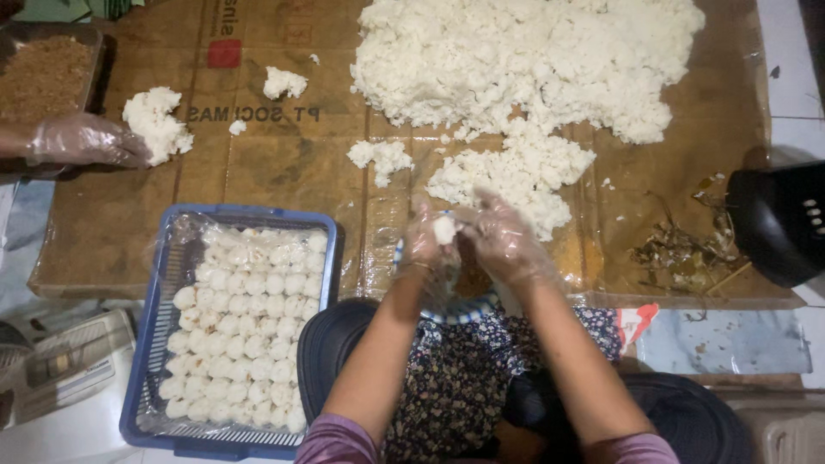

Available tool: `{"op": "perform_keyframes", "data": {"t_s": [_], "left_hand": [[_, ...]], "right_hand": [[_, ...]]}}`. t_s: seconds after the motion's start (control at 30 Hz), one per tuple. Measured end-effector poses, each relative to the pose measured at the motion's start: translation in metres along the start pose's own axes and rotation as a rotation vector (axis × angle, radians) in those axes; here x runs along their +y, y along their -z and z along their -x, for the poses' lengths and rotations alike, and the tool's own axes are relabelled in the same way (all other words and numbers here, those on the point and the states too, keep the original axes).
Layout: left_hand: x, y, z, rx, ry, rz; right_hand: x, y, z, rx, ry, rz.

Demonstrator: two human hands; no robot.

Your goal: The person scoops a white dough-like substance, wraps it around a brown filling, and rolls it into a ball. The finished balls are placed into a blue tray.

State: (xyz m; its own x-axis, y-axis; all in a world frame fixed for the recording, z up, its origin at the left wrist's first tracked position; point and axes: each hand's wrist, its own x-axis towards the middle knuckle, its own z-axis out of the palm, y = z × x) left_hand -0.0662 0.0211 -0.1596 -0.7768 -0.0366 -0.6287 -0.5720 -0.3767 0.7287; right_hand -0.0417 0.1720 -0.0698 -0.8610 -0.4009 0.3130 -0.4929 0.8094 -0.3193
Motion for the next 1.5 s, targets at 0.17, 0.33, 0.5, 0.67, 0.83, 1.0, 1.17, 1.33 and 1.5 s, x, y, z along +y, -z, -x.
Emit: {"op": "perform_keyframes", "data": {"t_s": [0.17,0.33,0.5,0.67,0.83,1.0,1.17,1.33,1.5], "left_hand": [[-0.007,0.006,-0.002,0.029,-0.138,-0.634],[-0.017,0.012,-0.025,-0.017,-0.334,-0.384],[0.012,0.023,-0.014,0.107,-0.357,-0.572],[0.089,0.149,0.018,0.575,-0.892,-0.57],[0.12,0.32,0.024,1.063,-0.422,-1.208],[0.086,0.346,0.026,0.915,-0.294,-1.561],[0.094,0.327,0.03,0.721,0.081,-1.735],[0.129,0.268,0.041,0.777,-0.071,-1.724],[0.134,0.147,0.095,0.511,-0.797,-1.105]], "right_hand": [[-0.001,-0.037,0.008,0.006,0.131,-0.111],[-0.007,-0.052,-0.004,-0.109,-0.026,-0.196],[-0.023,-0.037,-0.011,-0.28,-0.097,-0.342],[0.016,-0.013,0.011,-0.5,-0.524,-0.171],[0.116,-0.002,0.065,-0.359,-0.55,0.109],[0.157,-0.018,0.105,-0.401,-0.824,0.266],[0.152,-0.061,0.087,-0.2,-0.656,-0.002],[0.157,-0.08,0.053,-0.213,-0.806,0.079],[0.151,-0.067,0.038,-0.509,-0.875,0.167]]}}
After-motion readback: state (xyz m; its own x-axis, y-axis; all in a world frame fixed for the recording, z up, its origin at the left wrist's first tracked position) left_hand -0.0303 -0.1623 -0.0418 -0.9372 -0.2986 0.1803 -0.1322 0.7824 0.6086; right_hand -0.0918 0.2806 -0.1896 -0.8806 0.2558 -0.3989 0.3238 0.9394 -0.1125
